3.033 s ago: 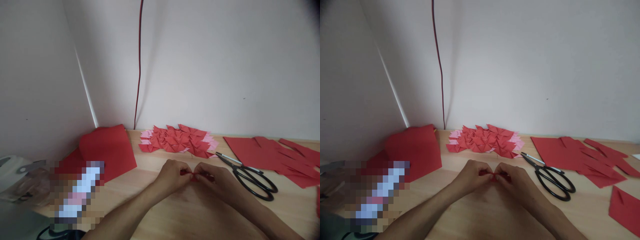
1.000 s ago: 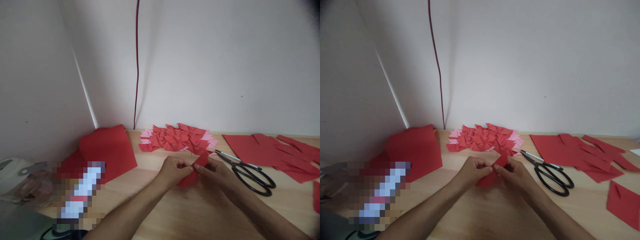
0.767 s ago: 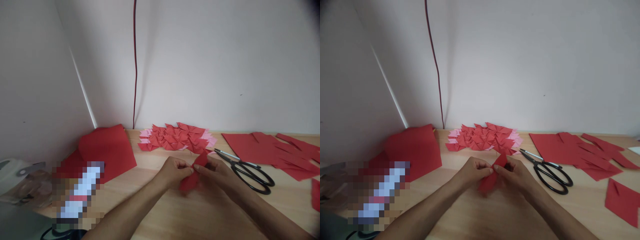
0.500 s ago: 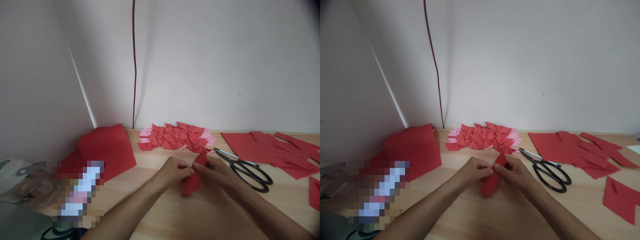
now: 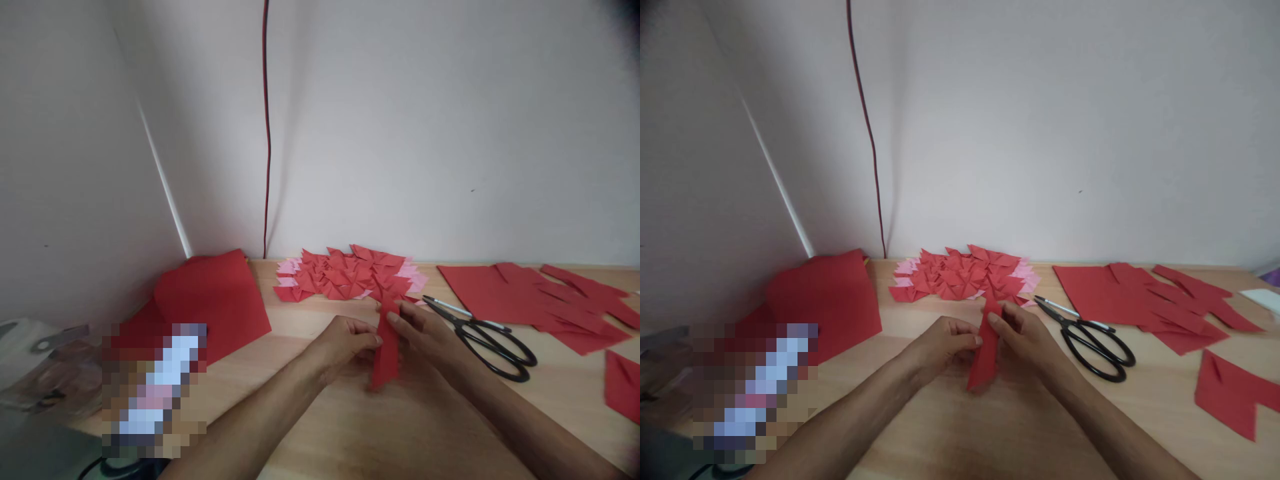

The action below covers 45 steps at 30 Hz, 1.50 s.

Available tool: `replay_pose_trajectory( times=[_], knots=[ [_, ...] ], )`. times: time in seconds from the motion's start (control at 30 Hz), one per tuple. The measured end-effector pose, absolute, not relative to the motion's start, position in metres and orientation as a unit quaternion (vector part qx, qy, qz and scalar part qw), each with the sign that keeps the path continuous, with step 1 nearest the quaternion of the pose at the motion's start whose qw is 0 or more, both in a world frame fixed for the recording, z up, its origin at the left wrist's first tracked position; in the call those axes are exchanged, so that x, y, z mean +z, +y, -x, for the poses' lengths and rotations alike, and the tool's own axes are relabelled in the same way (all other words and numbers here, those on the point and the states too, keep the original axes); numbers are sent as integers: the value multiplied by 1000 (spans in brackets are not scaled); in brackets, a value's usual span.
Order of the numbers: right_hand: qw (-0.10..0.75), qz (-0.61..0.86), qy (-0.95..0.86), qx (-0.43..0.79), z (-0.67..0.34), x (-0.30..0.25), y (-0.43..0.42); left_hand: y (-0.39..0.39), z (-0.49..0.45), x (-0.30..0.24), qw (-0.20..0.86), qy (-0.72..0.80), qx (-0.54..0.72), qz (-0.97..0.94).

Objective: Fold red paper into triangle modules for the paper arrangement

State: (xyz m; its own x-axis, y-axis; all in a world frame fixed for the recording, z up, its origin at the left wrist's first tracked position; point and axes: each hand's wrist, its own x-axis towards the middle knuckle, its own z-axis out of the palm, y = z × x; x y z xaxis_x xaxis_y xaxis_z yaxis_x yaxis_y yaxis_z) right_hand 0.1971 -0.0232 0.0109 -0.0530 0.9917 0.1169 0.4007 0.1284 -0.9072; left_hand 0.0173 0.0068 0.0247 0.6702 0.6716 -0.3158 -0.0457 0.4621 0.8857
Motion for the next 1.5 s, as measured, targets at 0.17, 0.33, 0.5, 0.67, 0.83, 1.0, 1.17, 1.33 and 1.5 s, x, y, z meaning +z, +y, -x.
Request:
replay_pose_trajectory(
  times=[0.17,0.33,0.5,0.67,0.83,1.0,1.17,1.33,1.5],
  knots=[
    [477,560,-670,100,-200,14,-30,10,-17,28,805,326,275,-412],
    [425,446,-787,-38,-192,11,-38,13,-15,29,801,299,345,-387],
    [358,402,-838,-88,-189,5,-36,12,-14,34,796,290,374,-376],
    [381,390,-830,-117,-192,7,-35,8,-15,37,795,285,376,-381],
    [413,401,-814,-76,-190,10,-37,6,-17,36,778,295,384,-400],
    [416,392,-817,-72,-193,12,-37,4,-18,36,778,287,386,-404],
    [403,370,-833,-84,-196,13,-36,1,-19,38,782,296,383,-393],
    [426,421,-801,-19,-192,13,-38,-3,-22,39,767,313,384,-408],
    [435,417,-798,-12,-190,15,-38,-4,-22,39,760,325,385,-411]
  ],
)
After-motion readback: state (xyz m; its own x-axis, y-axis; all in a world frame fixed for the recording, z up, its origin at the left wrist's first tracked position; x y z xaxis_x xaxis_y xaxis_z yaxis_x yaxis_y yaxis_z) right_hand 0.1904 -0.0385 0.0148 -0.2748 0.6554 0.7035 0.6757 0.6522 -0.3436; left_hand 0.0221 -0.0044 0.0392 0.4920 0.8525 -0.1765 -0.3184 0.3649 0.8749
